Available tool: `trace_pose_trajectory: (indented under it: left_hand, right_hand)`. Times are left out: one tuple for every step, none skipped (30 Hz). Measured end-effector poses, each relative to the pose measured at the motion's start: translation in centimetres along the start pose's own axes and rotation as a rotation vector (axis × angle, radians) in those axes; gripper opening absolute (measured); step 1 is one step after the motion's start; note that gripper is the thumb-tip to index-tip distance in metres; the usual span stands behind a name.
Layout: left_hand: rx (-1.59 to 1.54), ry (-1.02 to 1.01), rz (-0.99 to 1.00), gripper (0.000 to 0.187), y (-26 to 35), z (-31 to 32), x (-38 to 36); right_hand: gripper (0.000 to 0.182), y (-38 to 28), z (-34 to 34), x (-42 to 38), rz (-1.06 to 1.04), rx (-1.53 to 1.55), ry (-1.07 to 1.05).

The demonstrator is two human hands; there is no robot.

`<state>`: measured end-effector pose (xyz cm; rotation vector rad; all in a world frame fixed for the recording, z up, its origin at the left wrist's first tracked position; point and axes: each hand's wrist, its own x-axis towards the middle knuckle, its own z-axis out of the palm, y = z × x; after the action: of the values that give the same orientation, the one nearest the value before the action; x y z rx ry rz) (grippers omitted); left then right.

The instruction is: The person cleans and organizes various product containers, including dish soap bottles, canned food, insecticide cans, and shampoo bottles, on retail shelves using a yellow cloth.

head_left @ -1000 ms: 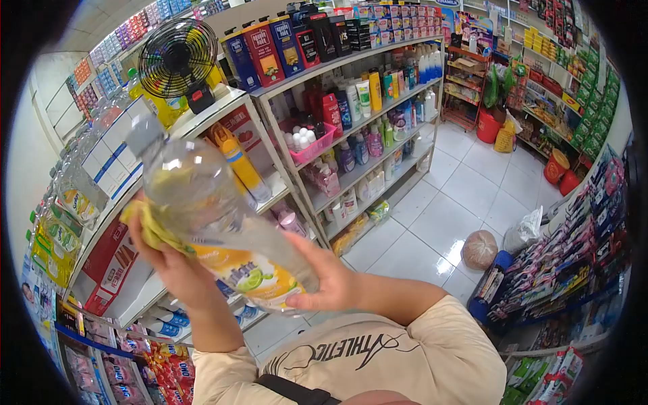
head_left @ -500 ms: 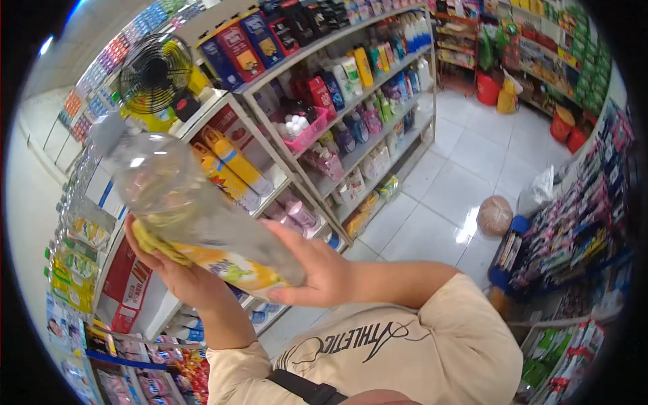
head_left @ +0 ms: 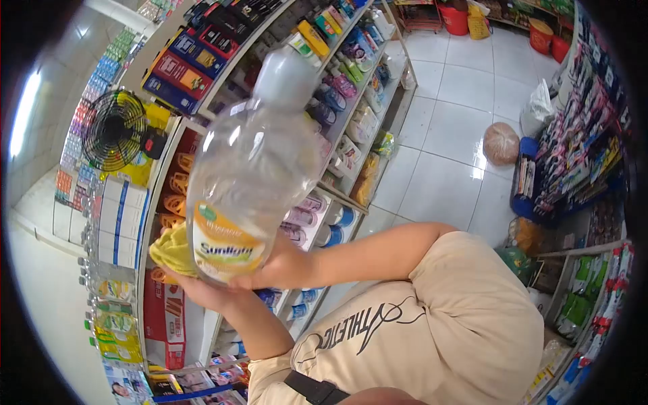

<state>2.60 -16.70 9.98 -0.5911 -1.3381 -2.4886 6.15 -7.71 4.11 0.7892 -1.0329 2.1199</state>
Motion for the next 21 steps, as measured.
trace_pose_trajectory:
  left_hand:
    - [0.011,0.01,0.031,0.05,0.0,-0.1,0.3]
    - [-0.003,-0.001,0.052,0.05,-0.2,0.0,-0.1]
    - [-0.025,-0.011,0.029,0.05,-0.5,0.3,-0.9]
    - [-0.049,-0.018,0.007,0.049,-0.8,0.7,-1.8]
    - [-0.076,-0.022,-0.013,0.048,-1.0,0.9,-2.4]
    - [-0.06,-0.1,-0.012,0.049,-1.8,0.1,-2.5]
    - [-0.006,-0.133,-0.003,0.049,-2.4,-0.2,-3.1]
    - [0.047,-0.168,0.006,0.049,-3.1,-0.4,-4.2]
    - [0.099,-0.204,0.017,0.049,-3.7,-0.3,-5.2]
    - [0.108,-0.126,-0.013,0.051,-4.1,0.0,-6.1]
    - [0.032,-0.136,-0.009,0.052,-3.9,-0.2,-5.7]
    - [-0.046,-0.145,-0.006,0.053,-3.3,-0.6,-4.9]
    - [-0.121,-0.15,-0.005,0.054,-2.9,-0.8,-4.1]
    - [0.022,-0.128,0.077,0.059,-1.8,0.0,-3.5]
    - [0.012,-0.107,0.086,0.06,-1.2,0.1,-3.0]
    - [0.0,-0.087,0.094,0.061,-0.8,0.1,-2.6]
    - [-0.013,-0.073,0.099,0.062,-0.6,0.2,-2.6]
    - [0.012,-0.066,0.097,0.063,-1.1,0.0,-2.9]
    - [-0.017,-0.092,0.083,0.063,-1.7,0.2,-3.4]
    - [-0.043,-0.117,0.071,0.063,-2.4,0.3,-4.4]
    - [-0.068,-0.137,0.06,0.062,-3.0,0.4,-5.2]
  right_hand:
    - [0.079,0.6,0.2,-0.6,0.03,0.012,0.001]
    - [0.078,1.0,0.2,-0.9,0.06,0.024,0.005]
    - [0.078,1.0,0.2,-0.7,0.042,0.03,0.032]
    - [0.077,0.9,0.0,-0.3,0.026,0.034,0.055]
    - [0.076,0.6,-0.2,0.1,0.013,0.037,0.075]
    - [0.073,0.1,-0.1,0.5,0.018,0.064,0.117]
    - [0.073,-0.1,-0.1,1.0,0.01,0.054,0.143]
    - [0.072,-0.2,-0.1,1.5,0.001,0.044,0.168]
    - [0.072,-0.4,-0.3,1.8,-0.009,0.033,0.193]
    - [0.073,-0.7,-0.5,1.9,0.025,0.019,0.181]
    - [0.073,-0.5,-0.4,1.9,-0.018,0.045,0.16]
    - [0.074,0.0,-0.1,1.7,-0.059,0.069,0.138]
    - [0.074,0.4,0.1,1.3,-0.097,0.094,0.118]
    - [0.078,0.6,0.0,0.7,-0.081,-0.026,0.064]
    - [0.079,0.5,0.2,0.4,-0.088,-0.151,0.045]
    - [0.081,0.5,0.3,0.1,-0.095,-0.277,0.028]
    - [0.081,0.6,0.3,0.5,-0.125,-0.307,0.028]
    - [0.081,0.5,0.3,0.9,-0.155,-0.337,0.03]
    - [0.082,0.3,0.4,1.4,-0.186,-0.367,0.032]
    - [0.081,0.2,0.4,2.1,-0.197,-0.411,0.033]
    - [0.08,-0.3,0.5,2.8,-0.206,-0.453,0.032]
